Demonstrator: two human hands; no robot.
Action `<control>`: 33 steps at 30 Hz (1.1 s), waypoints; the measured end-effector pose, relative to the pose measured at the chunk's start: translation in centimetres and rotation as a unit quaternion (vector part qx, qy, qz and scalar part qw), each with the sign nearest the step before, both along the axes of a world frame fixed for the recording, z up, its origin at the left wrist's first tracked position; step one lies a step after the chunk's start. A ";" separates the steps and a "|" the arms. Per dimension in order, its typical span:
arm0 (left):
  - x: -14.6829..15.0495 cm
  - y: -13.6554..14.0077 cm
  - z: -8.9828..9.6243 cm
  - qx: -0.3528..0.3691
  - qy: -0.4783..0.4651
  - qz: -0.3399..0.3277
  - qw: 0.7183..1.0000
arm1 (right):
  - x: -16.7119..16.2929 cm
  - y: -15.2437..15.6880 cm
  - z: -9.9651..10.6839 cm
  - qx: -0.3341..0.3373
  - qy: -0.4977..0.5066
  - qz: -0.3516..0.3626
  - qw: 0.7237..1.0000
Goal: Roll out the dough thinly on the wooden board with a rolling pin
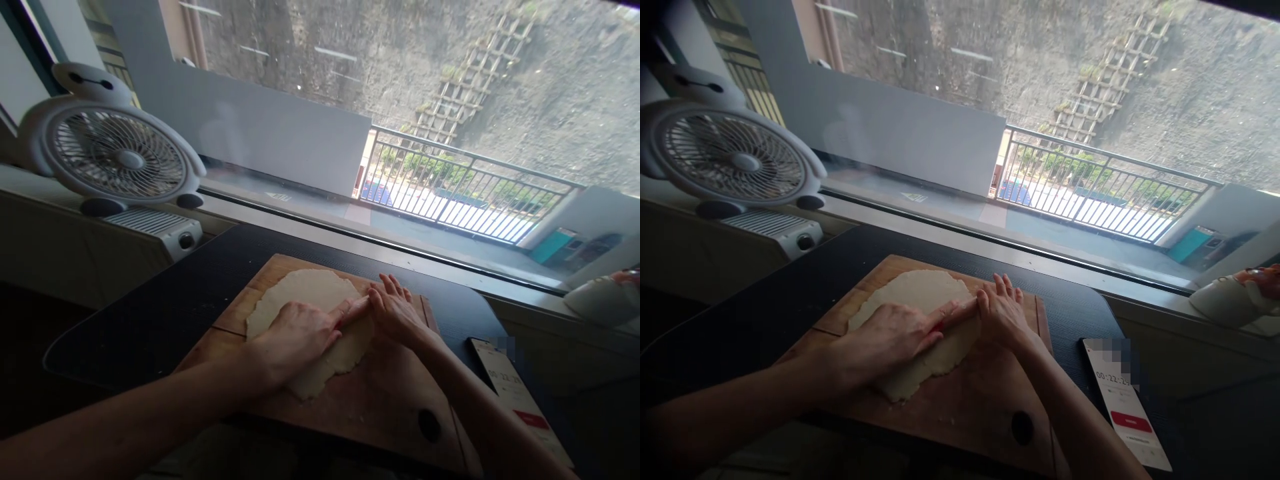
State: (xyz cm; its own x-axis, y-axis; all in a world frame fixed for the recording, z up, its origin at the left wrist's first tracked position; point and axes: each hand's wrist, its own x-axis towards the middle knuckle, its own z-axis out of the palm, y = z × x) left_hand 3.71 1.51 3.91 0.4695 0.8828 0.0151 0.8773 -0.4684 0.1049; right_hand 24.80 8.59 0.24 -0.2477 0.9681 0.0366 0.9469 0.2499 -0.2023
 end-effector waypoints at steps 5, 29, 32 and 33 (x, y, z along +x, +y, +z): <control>-0.8 1.3 0.3 0.009 0.043 -0.034 0.998 | -4.3 3.1 1.3 0.013 0.016 0.031 0.999; -11.1 4.5 -0.3 0.042 -0.024 0.065 0.997 | -6.3 6.7 1.9 -0.062 0.041 0.028 0.997; -12.4 4.6 -0.7 0.065 -0.023 0.074 0.995 | -5.6 3.5 1.5 -0.040 0.031 0.058 0.997; -12.9 4.6 -0.9 0.074 -0.024 0.081 0.994 | -5.3 1.7 1.2 -0.022 0.022 0.071 0.997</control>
State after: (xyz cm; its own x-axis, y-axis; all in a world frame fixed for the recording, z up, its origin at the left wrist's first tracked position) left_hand -9.17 6.07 2.96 0.3176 0.9331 0.1689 0.9379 -0.3353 0.0892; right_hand 19.51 10.32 1.46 -0.3823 0.9240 0.0084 0.8924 0.3716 -0.2559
